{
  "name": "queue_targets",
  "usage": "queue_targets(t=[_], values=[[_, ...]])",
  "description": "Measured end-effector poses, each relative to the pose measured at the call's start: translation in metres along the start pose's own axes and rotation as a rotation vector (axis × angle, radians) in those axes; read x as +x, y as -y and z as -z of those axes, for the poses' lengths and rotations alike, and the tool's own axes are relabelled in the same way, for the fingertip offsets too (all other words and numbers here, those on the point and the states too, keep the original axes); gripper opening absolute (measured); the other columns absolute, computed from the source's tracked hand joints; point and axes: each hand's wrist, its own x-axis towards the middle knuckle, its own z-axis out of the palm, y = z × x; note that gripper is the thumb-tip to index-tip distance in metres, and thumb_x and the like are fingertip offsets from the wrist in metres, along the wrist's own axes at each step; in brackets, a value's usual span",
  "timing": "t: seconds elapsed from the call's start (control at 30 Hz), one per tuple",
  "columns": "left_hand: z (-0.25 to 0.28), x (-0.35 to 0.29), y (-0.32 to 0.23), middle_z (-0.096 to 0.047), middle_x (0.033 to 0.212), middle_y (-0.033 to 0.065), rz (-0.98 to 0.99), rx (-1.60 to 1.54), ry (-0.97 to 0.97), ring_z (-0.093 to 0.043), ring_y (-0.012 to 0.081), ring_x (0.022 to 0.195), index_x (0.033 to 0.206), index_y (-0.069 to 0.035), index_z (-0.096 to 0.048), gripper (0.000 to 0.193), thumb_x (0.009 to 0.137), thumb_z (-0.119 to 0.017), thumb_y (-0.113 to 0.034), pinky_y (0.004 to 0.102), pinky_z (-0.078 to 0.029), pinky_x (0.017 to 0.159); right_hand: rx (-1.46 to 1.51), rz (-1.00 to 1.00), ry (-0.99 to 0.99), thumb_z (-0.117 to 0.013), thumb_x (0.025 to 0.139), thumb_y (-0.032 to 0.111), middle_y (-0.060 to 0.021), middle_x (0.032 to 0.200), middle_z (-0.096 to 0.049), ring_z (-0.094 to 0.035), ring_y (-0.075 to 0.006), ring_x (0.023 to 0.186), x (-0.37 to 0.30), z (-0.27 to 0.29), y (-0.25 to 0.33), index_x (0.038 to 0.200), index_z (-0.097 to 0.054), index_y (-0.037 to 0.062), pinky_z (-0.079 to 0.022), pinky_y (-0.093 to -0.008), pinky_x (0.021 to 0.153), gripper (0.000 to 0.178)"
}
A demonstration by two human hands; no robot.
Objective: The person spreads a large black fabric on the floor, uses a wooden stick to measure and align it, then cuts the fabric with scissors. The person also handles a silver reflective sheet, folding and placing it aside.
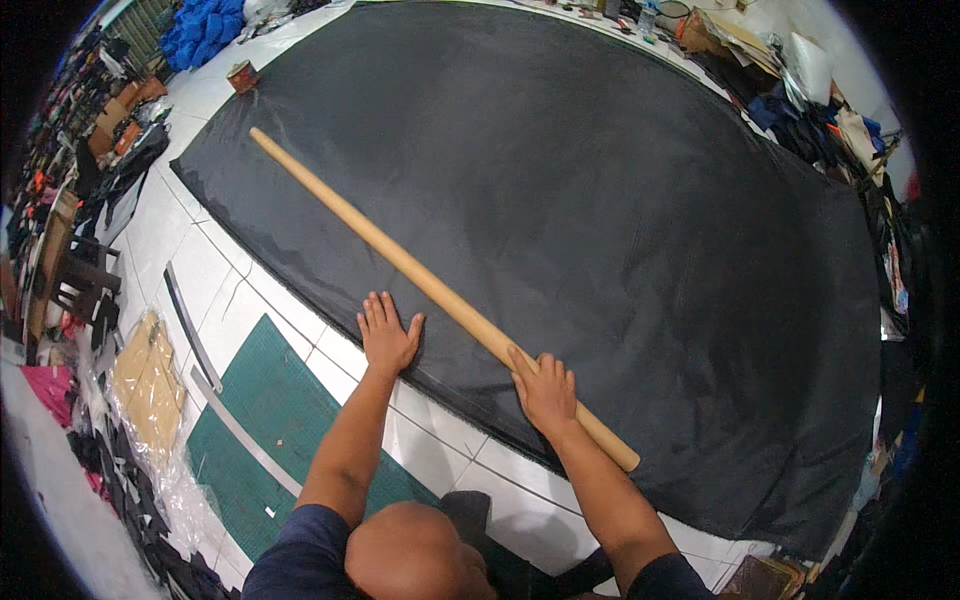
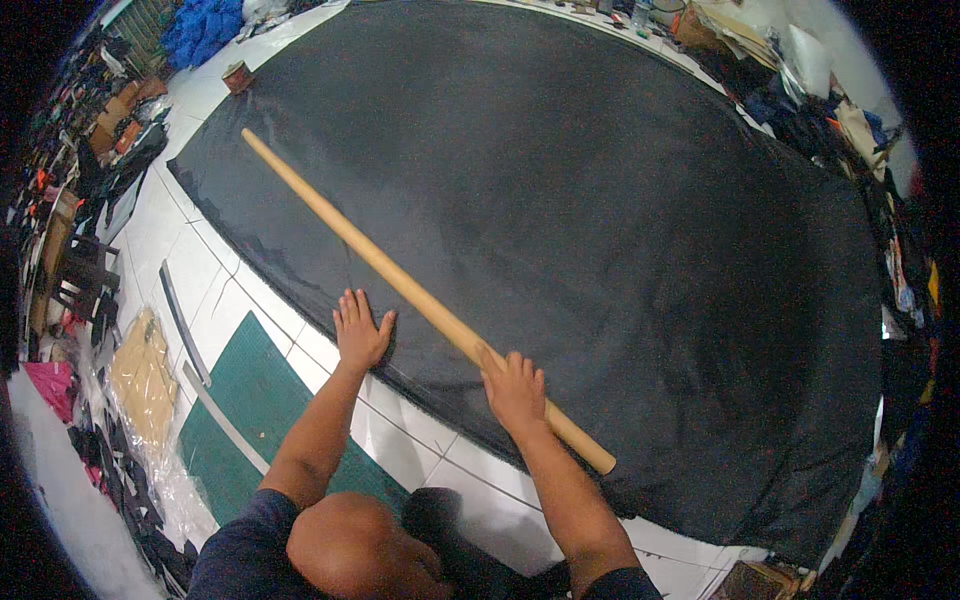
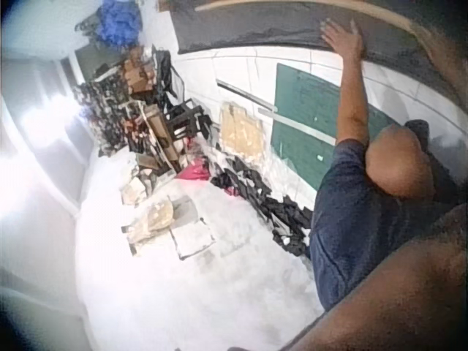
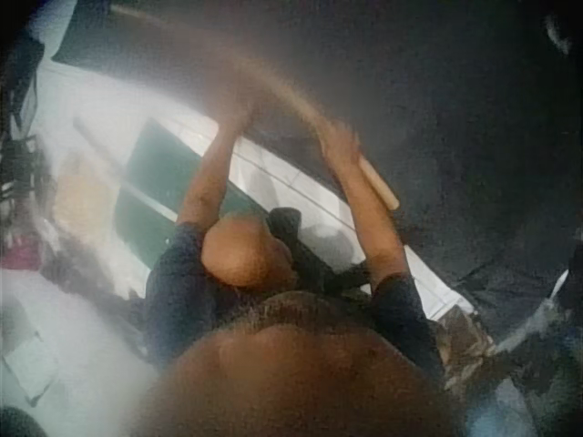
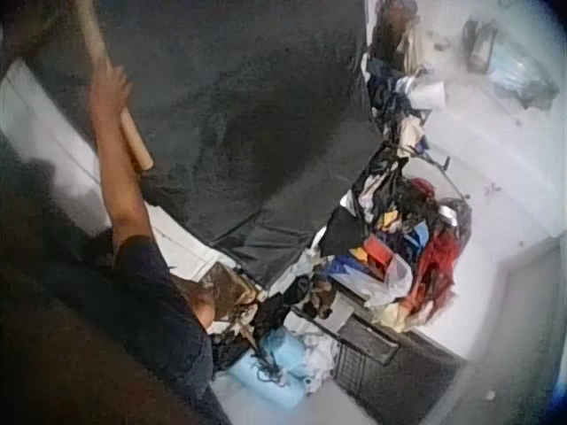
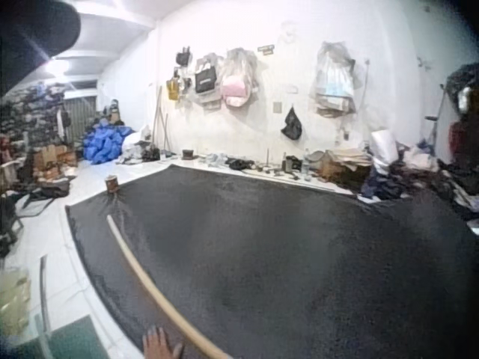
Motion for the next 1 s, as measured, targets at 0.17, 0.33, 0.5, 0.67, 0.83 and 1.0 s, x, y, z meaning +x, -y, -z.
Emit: queue_targets(t=[0.17,0.33,0.5,0.67,0.83,1.0], values=[[0.006,-0.003,-0.004,-0.023,0.152,0.0284,-0.024,0.029,-0.018,-0.020,0.0406,0.143,0.146,0.003,-0.028,0.082,0.093,-0.043,-0.058,0.0525,-0.014,0.116,0.024,-0.113,-0.037,-0.055,0.093,0.034,-0.0115,0.105,-0.051,-0.052,-0.0289,0.095,0.014,0.008,-0.012,0.143,-0.043,0.0317,-0.043,-0.0449,0.080,0.051],[0.006,-0.005,-0.009,-0.024,0.151,0.0278,-0.132,0.145,-0.076,-0.021,0.0419,0.142,0.146,0.001,-0.030,0.080,0.092,-0.045,-0.056,0.0546,-0.014,0.115,0.007,-0.252,-0.045,-0.053,0.095,0.034,-0.0125,0.107,-0.050,-0.052,-0.0306,0.098,0.010,0.012,-0.033,0.144,-0.040,0.0308,-0.045,-0.0462,0.083,0.051],[0.012,-0.042,-0.056,-0.023,0.151,0.0292,-0.233,-0.003,0.097,-0.020,0.0438,0.142,0.146,0.003,-0.029,0.082,0.091,-0.048,-0.055,0.0545,-0.013,0.115,0.015,-0.386,-0.081,-0.056,0.093,0.035,-0.0128,0.109,-0.051,-0.053,-0.0318,0.098,-0.011,0.013,-0.070,0.144,-0.040,0.0320,-0.046,-0.0482,0.082,0.054],[0.008,-0.056,-0.061,-0.017,0.153,0.0296,-0.221,-0.048,0.072,-0.017,0.0438,0.143,0.147,0.003,-0.024,0.086,0.091,-0.048,-0.057,0.0539,-0.012,0.115,0.017,-0.516,-0.132,-0.057,0.093,0.034,-0.0145,0.106,-0.050,-0.054,-0.0333,0.097,-0.040,0.018,-0.102,0.144,-0.041,0.0295,-0.047,-0.0483,0.081,0.054],[0.010,-0.057,-0.067,-0.021,0.151,0.0303,-0.248,-0.024,0.051,-0.020,0.0448,0.141,0.146,0.003,-0.028,0.082,0.091,-0.050,-0.053,0.0545,-0.015,0.115,0.007,-0.664,-0.166,-0.057,0.093,0.033,-0.0155,0.105,-0.050,-0.054,-0.0345,0.096,-0.074,0.024,-0.143,0.144,-0.040,0.0276,-0.048,-0.0482,0.080,0.054],[0.016,-0.078,-0.093,-0.023,0.151,0.0298,-0.479,-0.091,0.135,-0.021,0.0445,0.141,0.146,0.002,-0.030,0.081,0.090,-0.052,-0.053,0.0562,-0.016,0.114,-0.041,-0.766,-0.248,-0.056,0.094,0.032,-0.0171,0.103,-0.050,-0.054,-0.0366,0.091,-0.107,0.028,-0.190,0.144,-0.040,0.0238,-0.048,-0.0486,0.079,0.053]])
